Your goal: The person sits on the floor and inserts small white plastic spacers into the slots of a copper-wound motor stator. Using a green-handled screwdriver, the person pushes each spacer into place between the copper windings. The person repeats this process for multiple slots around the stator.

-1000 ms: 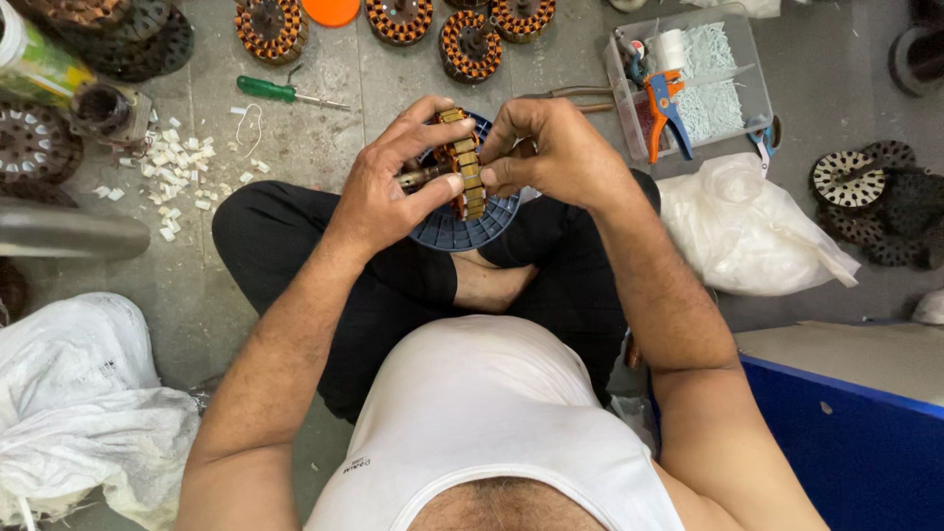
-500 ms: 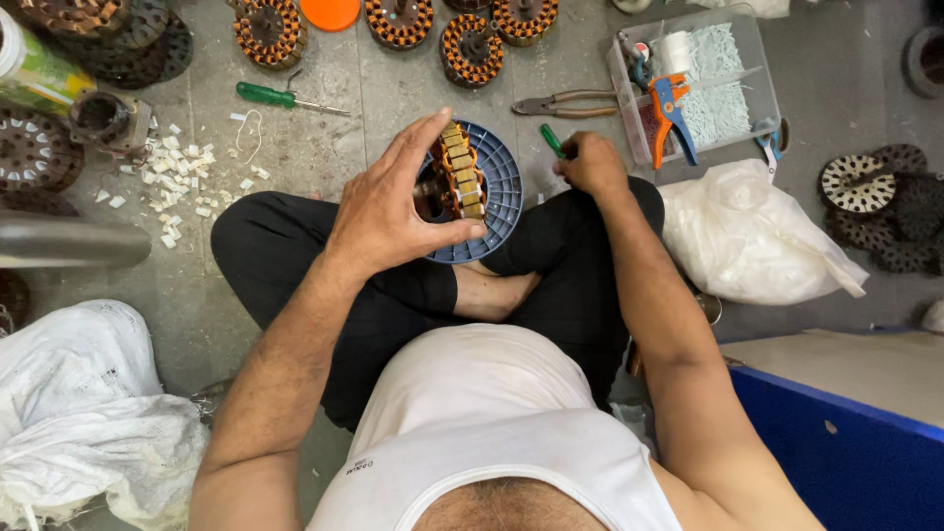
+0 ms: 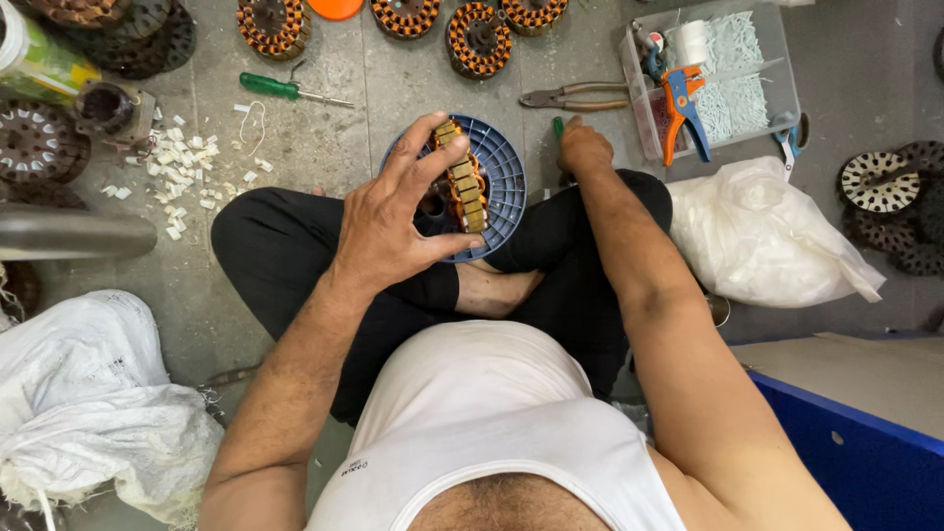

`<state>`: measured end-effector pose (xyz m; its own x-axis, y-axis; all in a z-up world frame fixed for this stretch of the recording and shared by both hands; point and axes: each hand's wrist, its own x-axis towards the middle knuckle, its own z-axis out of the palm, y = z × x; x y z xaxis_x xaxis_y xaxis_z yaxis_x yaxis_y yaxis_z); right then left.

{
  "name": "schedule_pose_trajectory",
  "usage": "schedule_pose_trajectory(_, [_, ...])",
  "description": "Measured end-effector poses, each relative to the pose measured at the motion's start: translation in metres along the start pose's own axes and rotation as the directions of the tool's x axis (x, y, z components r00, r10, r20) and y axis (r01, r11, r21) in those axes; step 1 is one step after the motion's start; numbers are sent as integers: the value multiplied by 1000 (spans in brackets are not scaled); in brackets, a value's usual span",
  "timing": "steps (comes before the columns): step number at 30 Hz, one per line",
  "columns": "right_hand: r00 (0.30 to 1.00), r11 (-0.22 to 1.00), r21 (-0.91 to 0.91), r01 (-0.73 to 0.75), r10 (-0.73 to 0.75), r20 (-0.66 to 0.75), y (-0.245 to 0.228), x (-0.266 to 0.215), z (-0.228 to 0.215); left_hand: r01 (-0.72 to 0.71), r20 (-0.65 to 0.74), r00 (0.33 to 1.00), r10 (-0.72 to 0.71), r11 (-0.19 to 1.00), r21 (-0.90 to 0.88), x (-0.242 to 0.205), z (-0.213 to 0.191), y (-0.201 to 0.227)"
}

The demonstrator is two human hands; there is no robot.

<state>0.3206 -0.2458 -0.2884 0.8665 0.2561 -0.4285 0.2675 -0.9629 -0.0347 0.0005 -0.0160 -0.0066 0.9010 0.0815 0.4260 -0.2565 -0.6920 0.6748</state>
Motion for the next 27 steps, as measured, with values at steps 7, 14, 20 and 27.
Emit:
schedule_pose_trajectory(7, [938,561,766,314,-56,-343,-13,-116,-69,36,82,996,-25,990,-133,-8,-11,-7])
schedule_pose_trajectory(14, [699,-180,724,666,-190,-690,-57,-305,-118,86,88,993,-74,988,-131,-8,-9,-5])
schedule_pose_trajectory(20, [535,-148,588,795,-288,-795,-93,-349,-133,85,85,994,-73,985,-150,-8,-15,3])
schedule_pose_trajectory(27, [427,56,431,901,-295,-855,-107,-351,-129,99,127,988,-82,985,-139,-9,-18,-1])
